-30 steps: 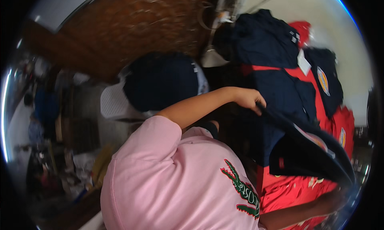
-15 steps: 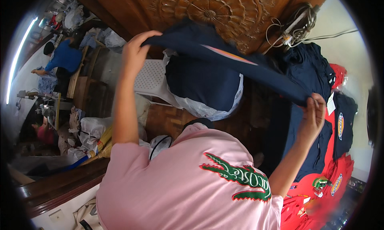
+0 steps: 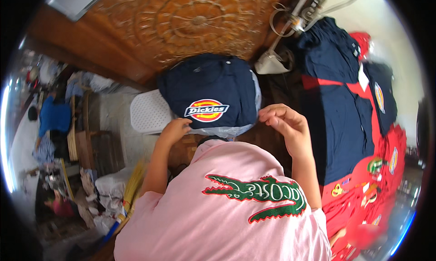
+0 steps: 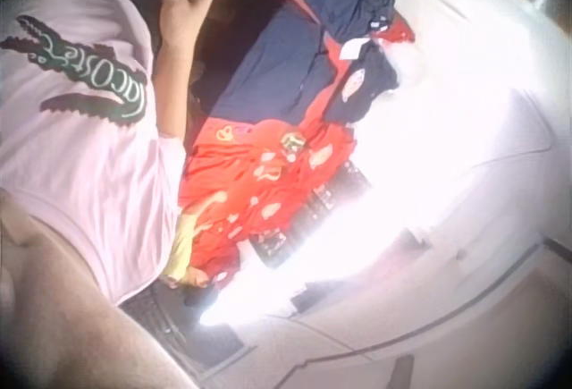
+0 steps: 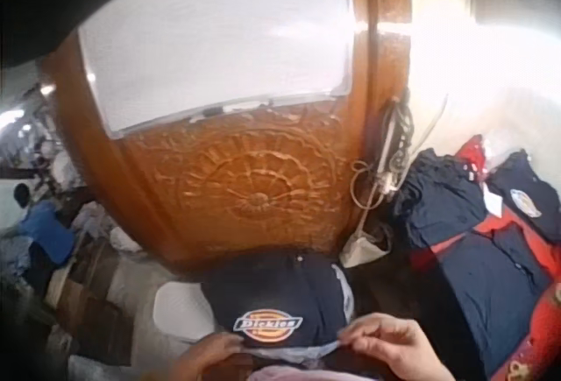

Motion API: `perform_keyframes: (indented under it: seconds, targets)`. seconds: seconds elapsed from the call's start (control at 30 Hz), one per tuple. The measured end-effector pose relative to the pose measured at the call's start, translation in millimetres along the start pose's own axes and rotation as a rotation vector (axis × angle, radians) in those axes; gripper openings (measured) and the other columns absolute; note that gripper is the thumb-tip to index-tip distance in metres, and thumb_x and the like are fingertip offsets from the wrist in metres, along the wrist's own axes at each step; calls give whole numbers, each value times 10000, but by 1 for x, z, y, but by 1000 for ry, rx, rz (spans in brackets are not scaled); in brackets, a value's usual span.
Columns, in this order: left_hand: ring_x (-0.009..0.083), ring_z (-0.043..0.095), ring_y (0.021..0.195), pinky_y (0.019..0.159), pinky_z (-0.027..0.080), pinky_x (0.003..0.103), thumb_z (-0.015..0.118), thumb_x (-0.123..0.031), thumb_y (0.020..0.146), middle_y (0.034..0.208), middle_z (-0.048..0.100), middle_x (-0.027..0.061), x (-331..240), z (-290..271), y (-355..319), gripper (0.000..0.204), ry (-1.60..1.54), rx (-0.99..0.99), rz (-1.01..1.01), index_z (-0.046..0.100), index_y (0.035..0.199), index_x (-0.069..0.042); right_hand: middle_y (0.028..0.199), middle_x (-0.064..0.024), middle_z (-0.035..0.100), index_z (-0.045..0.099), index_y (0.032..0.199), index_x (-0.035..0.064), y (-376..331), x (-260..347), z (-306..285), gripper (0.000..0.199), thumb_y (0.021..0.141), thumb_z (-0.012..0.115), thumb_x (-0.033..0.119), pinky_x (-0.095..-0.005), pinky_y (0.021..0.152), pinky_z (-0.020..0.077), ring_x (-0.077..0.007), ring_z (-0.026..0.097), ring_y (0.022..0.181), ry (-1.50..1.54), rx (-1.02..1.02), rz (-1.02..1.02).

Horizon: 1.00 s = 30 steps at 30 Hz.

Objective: The person picks up dark sleeveless shirts from a table, lays them flat to check the seams and fabric, and uses shears to trim loose threads before folding them.

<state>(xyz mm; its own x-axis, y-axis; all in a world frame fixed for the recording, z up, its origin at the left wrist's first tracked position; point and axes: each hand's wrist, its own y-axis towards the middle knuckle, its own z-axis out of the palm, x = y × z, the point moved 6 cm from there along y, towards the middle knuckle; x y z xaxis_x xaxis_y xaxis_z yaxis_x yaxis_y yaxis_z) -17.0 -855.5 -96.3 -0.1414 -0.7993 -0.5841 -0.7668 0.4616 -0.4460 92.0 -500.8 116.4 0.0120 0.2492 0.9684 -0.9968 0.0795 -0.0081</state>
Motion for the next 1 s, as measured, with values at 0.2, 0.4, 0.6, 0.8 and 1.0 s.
perform_keyframes:
  seconds: [0.2, 0.4, 0.6, 0.8, 1.0]
  targets:
    - [370, 688, 1147, 1009, 528, 447, 697, -180, 942, 1253, 721, 181, -155, 85, 72, 357, 219, 320, 530, 714, 1271, -40, 1093, -175, 736, 761, 1052, -42, -59, 161, 55, 176, 926, 733, 79, -358, 941, 539, -272, 705, 1023, 52, 527, -544]
    - [393, 669, 1154, 1012, 521, 459, 689, -184, 960, 1270, 704, 191, -307, 163, 99, 340, 270, 510, 835, 716, 1273, -53, 1117, -175, 728, 746, 1084, -44, -94, 185, -7, 246, 916, 753, 136, -375, 966, 527, -281, 694, 1060, -19, 410, -680]
    - [357, 658, 1200, 1036, 517, 432, 671, -217, 978, 1283, 703, 165, -381, 253, 106, 354, 316, 763, 872, 708, 1289, -54, 1142, -176, 720, 731, 1116, -46, -136, 204, -114, 321, 907, 774, 193, -392, 991, 514, -289, 684, 1098, -126, 207, -750]
    - [370, 655, 1192, 1032, 515, 453, 689, -222, 950, 1265, 707, 178, -465, 312, 126, 375, 441, 877, 892, 714, 1285, -57, 1166, -177, 712, 716, 1149, -48, -176, 170, -251, 398, 897, 795, 251, -409, 1016, 502, -298, 673, 1136, -130, -54, -521]
    - [350, 624, 1252, 1080, 482, 455, 671, -198, 967, 1337, 673, 147, -538, 339, 170, 344, 366, 622, 1034, 716, 1286, -76, 1479, -165, 590, 577, 1460, -5, -277, -62, -334, 560, 1063, 560, 390, -399, 1191, 374, -305, 546, 1369, 35, -414, 306]
